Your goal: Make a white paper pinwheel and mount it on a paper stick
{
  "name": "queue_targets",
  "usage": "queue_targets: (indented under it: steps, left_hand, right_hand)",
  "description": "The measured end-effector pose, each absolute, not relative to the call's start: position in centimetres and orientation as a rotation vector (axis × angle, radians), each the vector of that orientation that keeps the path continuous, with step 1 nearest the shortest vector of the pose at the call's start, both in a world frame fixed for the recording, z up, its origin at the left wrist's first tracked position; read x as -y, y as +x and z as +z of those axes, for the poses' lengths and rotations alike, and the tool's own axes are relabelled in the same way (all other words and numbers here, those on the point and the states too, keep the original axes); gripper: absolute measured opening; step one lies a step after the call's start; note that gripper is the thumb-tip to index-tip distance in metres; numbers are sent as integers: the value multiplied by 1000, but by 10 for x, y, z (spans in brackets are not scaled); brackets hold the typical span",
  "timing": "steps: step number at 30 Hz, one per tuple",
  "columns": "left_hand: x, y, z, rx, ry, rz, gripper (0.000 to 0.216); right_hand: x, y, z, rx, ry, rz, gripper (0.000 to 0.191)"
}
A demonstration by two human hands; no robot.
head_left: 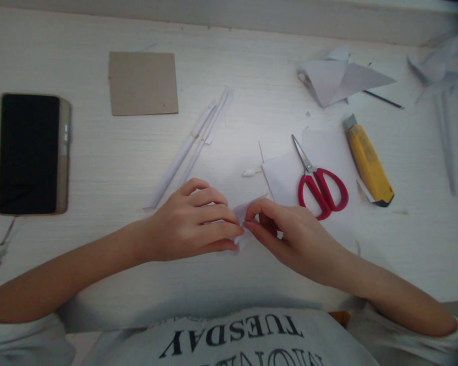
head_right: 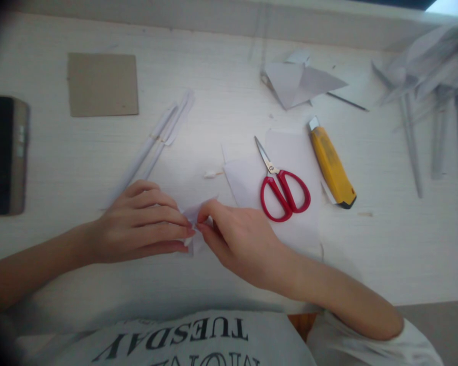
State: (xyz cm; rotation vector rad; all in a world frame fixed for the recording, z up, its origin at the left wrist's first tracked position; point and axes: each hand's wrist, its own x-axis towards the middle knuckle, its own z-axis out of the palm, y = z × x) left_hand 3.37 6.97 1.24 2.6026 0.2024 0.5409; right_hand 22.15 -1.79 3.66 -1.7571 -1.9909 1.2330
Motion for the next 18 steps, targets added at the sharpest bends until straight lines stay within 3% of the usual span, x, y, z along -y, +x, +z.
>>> queue_targets:
  steps: [18]
  left_hand:
    - [-69, 34, 12, -218, 2597, 537, 12]
  right_hand:
    - [17, 220, 37, 1934, -1722, 1293, 4]
